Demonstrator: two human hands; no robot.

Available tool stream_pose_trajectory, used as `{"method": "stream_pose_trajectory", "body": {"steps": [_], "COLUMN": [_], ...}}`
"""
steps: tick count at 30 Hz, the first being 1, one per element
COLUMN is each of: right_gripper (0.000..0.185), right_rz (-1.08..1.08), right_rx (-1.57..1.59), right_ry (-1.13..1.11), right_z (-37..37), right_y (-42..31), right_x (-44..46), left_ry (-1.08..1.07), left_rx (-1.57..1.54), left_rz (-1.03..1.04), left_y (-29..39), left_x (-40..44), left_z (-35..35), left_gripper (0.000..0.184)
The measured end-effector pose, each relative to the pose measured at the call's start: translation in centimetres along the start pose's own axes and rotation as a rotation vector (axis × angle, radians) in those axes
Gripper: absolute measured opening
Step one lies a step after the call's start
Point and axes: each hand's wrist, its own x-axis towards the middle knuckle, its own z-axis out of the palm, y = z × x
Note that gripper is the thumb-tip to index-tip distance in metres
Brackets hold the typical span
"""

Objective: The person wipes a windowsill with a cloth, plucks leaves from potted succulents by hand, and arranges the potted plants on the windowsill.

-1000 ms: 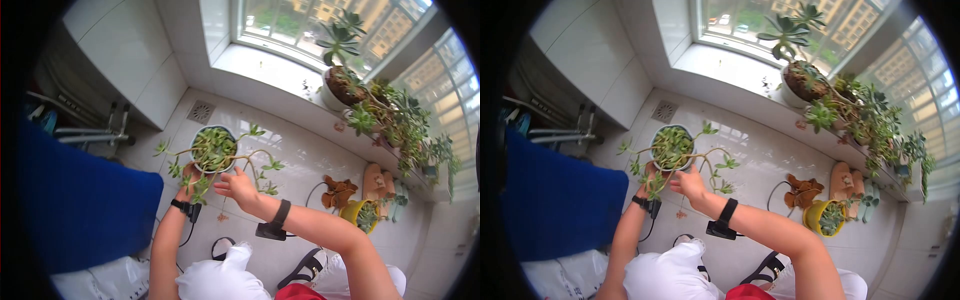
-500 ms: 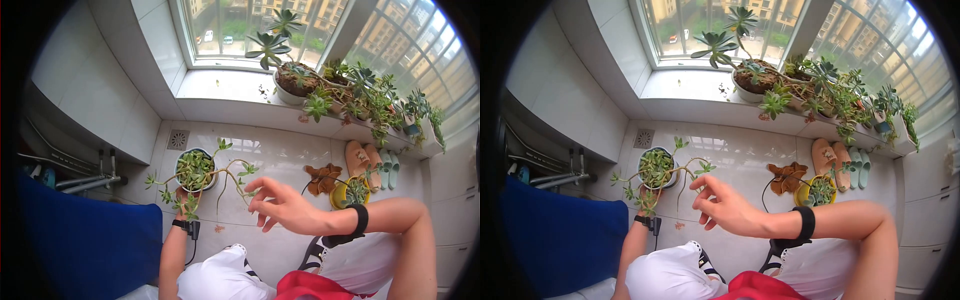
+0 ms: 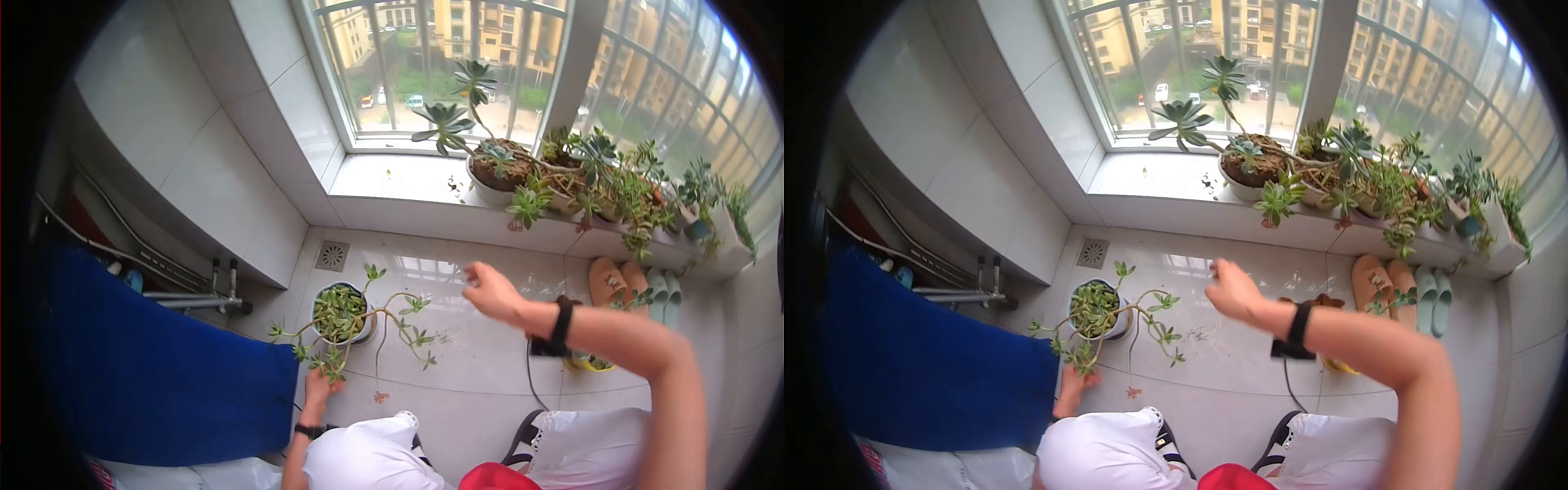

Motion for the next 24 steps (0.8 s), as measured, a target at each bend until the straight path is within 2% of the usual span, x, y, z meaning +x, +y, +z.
{"method": "stream_pose_trajectory", "body": {"steps": [1, 3, 5, 8, 10, 13, 16, 18, 21, 23, 24], "right_gripper": [0.054, 0.059, 0.067, 0.075, 0.078, 0.079, 0.08, 0.082, 0.088, 0.091, 0.09], "right_rz": [-0.04, -0.191, -0.429, -0.375, -0.343, -0.342, -0.371, -0.416, -0.347, -0.371, -0.406], "right_rx": [-0.2, -0.393, -0.594, -0.831, -0.843, -0.862, -0.898, -0.954, -0.807, -0.74, -0.742], "right_ry": [0.014, 0.128, 0.342, 0.471, 0.433, 0.342, 0.348, 0.42, 0.223, 0.213, 0.235], "right_z": [-0.4, -0.2, 0.5, 0.5, -0.2, -1.4, -1.6, -0.9, -2.5, -3.0, -3.1], "right_y": [-0.3, 0.0, 2.5, 3.5, 3.5, 4.2, 6.0, 7.6, 6.3, 6.6, 7.4], "right_x": [1.8, 5.1, 9.3, 13.0, 14.4, 15.3, 16.8, 17.7, 16.8, 17.0, 16.9], "left_ry": [0.006, 0.014, 0.029, 0.103, 0.162, 0.079, -0.103, -0.121, -0.294, -0.421, -0.348], "left_rx": [0.066, 0.199, 0.331, 0.267, 0.166, -0.135, -0.194, -0.16, -0.294, -0.34, -0.261], "left_rz": [-0.042, -0.081, -0.086, 0.129, 0.276, 0.478, 0.656, 0.799, 0.688, 0.552, 0.519], "left_y": [1.0, 4.1, 9.5, 18.3, 24.4, 32.2, 37.5, 40.1, 43.3, 44.8, 45.4], "left_x": [-3.1, -8.2, -13.6, -19.1, -22.1, -24.9, -25.5, -24.3, -20.8, -16.0, -13.4], "left_z": [-0.4, -0.7, 0.5, 2.3, 3.9, 6.6, 10.6, 14.5, 19.5, 21.7, 23.2], "left_gripper": [0.024, 0.021, 0.021, 0.021, 0.018, 0.025, 0.04, 0.04, 0.036, 0.041, 0.037]}}
